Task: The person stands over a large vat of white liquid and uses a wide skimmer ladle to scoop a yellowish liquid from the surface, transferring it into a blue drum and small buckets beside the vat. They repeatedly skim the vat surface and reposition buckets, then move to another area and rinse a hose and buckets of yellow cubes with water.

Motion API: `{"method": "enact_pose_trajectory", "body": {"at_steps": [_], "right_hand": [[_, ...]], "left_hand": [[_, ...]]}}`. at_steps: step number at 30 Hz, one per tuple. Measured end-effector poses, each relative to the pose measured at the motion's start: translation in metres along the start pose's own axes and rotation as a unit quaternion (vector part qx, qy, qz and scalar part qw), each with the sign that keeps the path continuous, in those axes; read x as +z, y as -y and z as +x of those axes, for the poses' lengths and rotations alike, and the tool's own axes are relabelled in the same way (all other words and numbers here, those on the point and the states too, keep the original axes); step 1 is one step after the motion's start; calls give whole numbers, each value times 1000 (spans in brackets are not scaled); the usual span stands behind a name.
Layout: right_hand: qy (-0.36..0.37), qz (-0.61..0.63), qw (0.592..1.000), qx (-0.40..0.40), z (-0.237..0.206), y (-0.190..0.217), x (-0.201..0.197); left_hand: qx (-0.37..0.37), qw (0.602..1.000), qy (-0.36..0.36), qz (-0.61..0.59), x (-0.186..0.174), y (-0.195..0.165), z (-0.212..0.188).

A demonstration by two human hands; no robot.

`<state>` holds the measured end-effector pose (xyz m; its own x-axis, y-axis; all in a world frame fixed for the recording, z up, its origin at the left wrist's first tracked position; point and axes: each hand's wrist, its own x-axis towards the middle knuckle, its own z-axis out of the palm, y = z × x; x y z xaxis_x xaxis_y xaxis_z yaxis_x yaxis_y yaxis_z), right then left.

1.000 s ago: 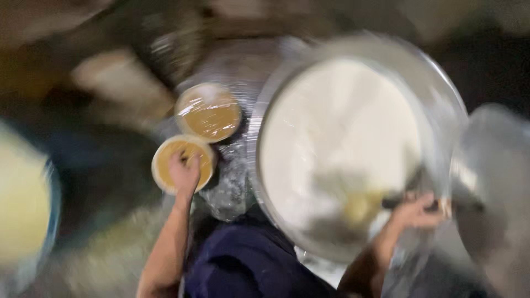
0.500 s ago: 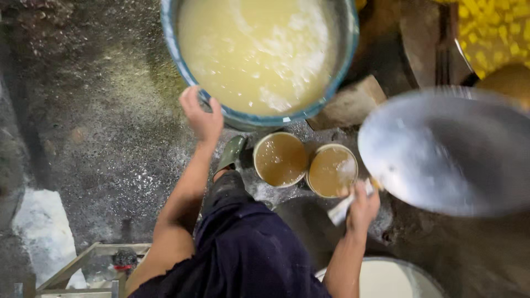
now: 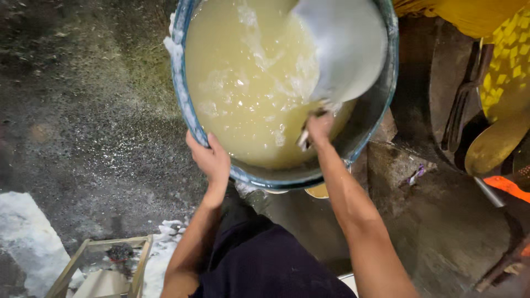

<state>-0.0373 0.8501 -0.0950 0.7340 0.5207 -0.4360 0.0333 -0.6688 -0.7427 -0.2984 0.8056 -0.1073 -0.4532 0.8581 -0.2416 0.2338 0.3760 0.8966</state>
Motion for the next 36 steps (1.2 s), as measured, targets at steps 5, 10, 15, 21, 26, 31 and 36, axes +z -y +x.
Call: {"method": "enact_pose_trajectory", "body": {"at_steps": [5,10,15,21,26,31,36], "right_hand": [[298,3,928,224,-25,-24,24],[401,2,883,246,-37,-29,26],[402,22,868,291,-59,-30,7],[404,90,867,277,-107,-31,-53],[335,182,887,262,-167,-47,-141],[235,242,906,255,-245,-111,-253],[101,299,885,342,-338,-234,-362]], "left_hand": [[6,1000,13,27,-5,-6,-4],[-57,997,32,44,-5,5,1],[-29,999,24,2,-1,12,4],[13,998,41,-35,-1,16,7],[53,997,40,-39,4,40,20],[194,981,4,5,10,69,51],[78,997,13,-9,12,56,56]]}}
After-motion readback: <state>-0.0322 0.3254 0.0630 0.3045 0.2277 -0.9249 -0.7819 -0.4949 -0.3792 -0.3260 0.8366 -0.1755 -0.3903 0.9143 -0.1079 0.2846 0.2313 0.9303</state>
